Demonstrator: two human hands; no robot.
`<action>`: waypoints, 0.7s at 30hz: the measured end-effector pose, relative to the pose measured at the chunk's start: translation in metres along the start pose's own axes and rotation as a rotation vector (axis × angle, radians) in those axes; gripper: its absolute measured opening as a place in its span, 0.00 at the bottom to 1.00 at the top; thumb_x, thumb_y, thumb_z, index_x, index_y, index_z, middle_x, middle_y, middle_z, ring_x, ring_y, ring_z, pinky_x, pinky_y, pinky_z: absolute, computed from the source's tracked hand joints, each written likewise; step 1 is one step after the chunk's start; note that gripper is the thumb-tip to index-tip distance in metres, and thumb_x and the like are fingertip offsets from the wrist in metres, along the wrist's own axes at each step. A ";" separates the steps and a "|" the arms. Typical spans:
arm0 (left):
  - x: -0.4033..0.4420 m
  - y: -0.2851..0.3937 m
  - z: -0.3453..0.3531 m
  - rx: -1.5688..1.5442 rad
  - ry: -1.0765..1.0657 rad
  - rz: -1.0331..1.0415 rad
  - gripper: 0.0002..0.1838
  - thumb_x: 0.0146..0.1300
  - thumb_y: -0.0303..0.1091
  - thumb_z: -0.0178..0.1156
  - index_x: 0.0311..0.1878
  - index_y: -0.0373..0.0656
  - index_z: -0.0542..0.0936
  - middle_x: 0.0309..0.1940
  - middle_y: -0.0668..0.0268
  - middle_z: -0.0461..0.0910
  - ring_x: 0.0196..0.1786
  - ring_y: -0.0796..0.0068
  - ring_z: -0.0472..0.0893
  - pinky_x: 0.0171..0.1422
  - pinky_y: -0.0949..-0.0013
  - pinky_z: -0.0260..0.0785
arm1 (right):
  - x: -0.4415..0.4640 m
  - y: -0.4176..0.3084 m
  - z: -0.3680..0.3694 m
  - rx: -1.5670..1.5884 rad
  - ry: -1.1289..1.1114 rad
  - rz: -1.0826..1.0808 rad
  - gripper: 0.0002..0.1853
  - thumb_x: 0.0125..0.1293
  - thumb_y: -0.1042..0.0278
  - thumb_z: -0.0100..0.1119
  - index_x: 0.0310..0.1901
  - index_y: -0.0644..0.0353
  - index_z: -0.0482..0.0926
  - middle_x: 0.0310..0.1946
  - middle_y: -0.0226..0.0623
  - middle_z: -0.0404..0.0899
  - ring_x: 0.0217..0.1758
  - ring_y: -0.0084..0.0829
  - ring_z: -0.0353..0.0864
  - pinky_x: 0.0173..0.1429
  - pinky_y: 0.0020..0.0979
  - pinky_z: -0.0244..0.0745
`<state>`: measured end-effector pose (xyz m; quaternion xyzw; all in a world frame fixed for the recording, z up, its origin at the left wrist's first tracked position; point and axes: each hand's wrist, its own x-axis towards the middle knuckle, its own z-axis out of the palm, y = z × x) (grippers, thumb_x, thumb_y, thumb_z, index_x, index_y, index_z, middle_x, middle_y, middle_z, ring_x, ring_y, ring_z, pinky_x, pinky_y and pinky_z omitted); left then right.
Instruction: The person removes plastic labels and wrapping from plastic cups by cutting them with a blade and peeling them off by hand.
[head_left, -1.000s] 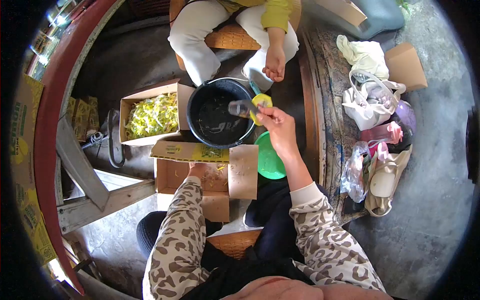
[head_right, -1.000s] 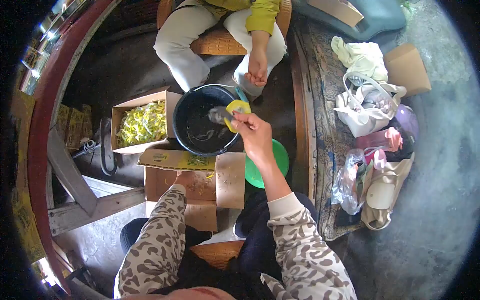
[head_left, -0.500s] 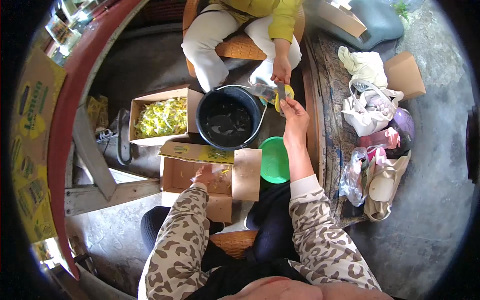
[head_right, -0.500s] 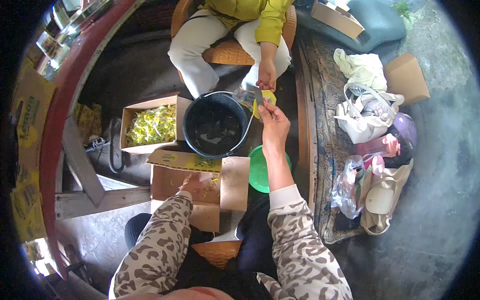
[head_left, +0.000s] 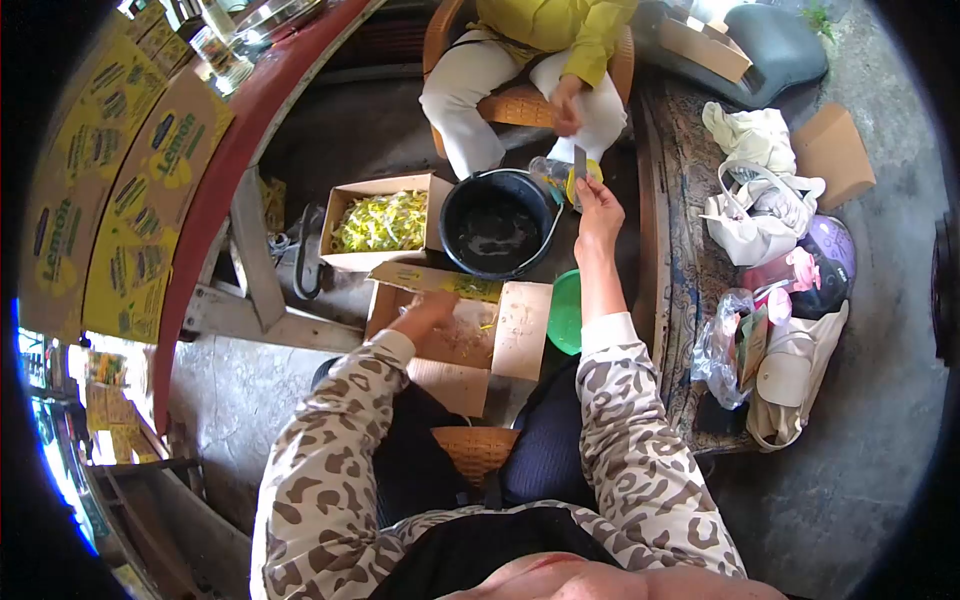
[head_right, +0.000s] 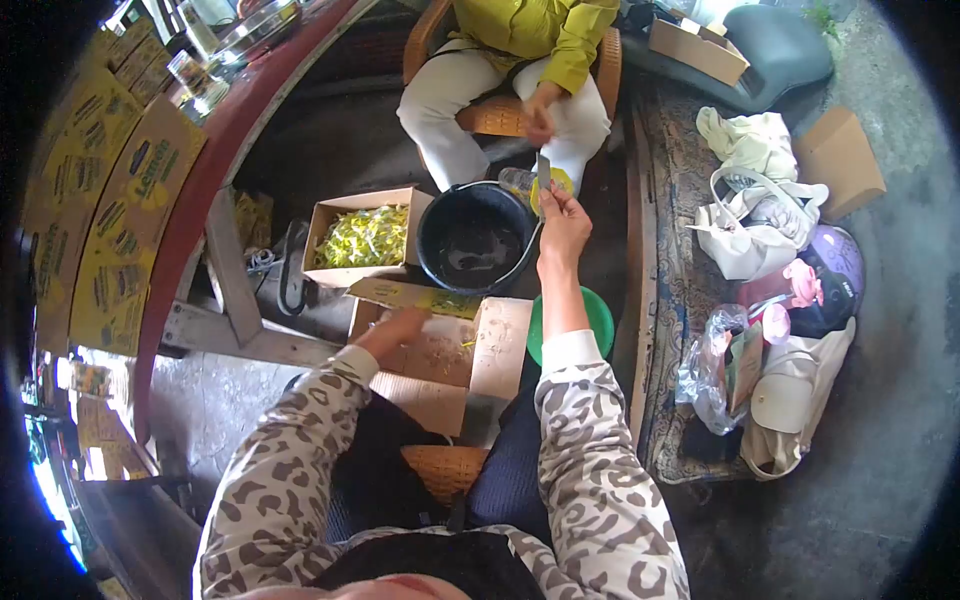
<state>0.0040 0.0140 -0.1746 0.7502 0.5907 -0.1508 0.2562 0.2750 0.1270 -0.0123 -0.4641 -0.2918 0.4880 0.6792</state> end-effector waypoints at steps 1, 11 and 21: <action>-0.017 0.001 -0.021 0.024 0.024 -0.048 0.28 0.47 0.45 0.72 0.51 0.42 0.79 0.45 0.50 0.82 0.50 0.48 0.81 0.54 0.50 0.73 | -0.002 0.000 0.000 0.004 -0.005 0.014 0.11 0.65 0.78 0.63 0.48 0.71 0.81 0.45 0.36 0.83 0.48 0.22 0.80 0.56 0.23 0.71; -0.044 -0.069 -0.055 -0.578 0.301 -0.531 0.30 0.47 0.39 0.70 0.56 0.40 0.78 0.46 0.50 0.83 0.51 0.54 0.83 0.57 0.56 0.73 | -0.008 0.004 0.008 0.023 -0.033 -0.003 0.10 0.64 0.76 0.64 0.46 0.69 0.82 0.45 0.36 0.83 0.49 0.23 0.79 0.57 0.25 0.70; 0.012 -0.097 -0.010 -1.032 0.458 -0.667 0.46 0.52 0.27 0.63 0.73 0.36 0.51 0.28 0.48 0.81 0.22 0.62 0.81 0.23 0.57 0.74 | -0.006 0.024 0.022 0.045 -0.167 0.153 0.14 0.63 0.75 0.66 0.50 0.68 0.81 0.41 0.32 0.84 0.42 0.22 0.81 0.51 0.23 0.73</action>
